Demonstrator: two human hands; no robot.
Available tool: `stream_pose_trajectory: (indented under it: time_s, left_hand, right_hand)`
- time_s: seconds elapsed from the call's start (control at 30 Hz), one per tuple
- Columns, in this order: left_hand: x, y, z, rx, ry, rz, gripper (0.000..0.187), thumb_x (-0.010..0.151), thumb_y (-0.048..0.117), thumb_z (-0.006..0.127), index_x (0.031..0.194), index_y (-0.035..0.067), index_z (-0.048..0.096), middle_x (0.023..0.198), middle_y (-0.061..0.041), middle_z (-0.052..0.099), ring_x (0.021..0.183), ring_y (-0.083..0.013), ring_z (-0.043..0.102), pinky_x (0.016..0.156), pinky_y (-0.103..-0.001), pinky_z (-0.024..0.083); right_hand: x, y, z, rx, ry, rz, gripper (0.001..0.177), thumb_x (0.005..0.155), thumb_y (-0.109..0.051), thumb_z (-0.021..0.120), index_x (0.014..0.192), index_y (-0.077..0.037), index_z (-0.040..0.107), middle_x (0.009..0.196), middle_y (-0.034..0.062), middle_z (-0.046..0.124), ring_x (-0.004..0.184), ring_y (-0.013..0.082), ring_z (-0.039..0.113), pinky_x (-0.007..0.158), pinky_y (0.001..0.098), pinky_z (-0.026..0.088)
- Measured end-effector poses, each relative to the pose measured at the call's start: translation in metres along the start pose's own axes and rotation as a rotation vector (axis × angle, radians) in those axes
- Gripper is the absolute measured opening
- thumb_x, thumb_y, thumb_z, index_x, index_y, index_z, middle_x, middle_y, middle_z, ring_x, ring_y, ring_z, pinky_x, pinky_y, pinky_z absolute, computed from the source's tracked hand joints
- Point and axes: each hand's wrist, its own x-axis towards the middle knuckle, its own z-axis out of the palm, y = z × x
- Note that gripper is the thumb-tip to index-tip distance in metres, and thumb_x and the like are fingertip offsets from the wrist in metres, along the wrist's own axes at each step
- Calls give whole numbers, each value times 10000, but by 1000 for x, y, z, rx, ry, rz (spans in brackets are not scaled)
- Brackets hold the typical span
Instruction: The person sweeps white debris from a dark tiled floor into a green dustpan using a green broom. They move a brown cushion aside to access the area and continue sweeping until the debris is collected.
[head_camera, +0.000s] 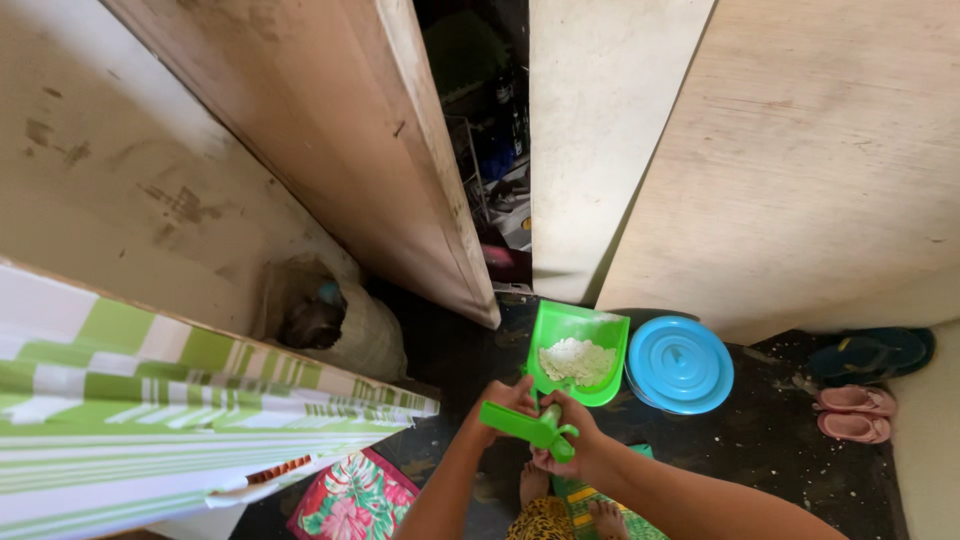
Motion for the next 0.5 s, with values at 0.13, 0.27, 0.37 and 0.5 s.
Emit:
stream_pose_trajectory:
  time_s: [0.13,0.27,0.37,0.5]
  left_hand:
    - [4,-40,34,-4,-21,4,480,905,450,771,833,-22,729,710,-74,715,586,-149,673,531,-298,549]
    - [7,-67,55,-78,-85,-3,457,911,443,817,734,57,647,601,-28,614,473,-115,540,424,-281,396]
    - [7,-90,68,-227,-101,-52,363,893,386,815,740,97,657,584,-28,615,449,-119,540,400,-281,377]
    - [4,-116,85,-316,-73,-125,256,889,357,738,797,120,711,595,-34,622,426,-128,538,376,-281,357]
  right_hand:
    - [-19,11,-16,-201,45,16,264,822,-394,568,842,-134,611,683,36,605,530,193,538,449,312,361]
    - [-38,18,-28,-360,96,62,272,825,-401,599,790,-131,606,658,23,614,489,194,522,412,312,330]
    - [-47,24,-41,-346,27,138,259,829,-394,617,749,-149,601,644,-2,605,464,172,505,388,307,287]
    - [-46,33,-63,-508,65,148,279,815,-420,601,692,-171,568,633,3,589,453,191,491,421,345,323]
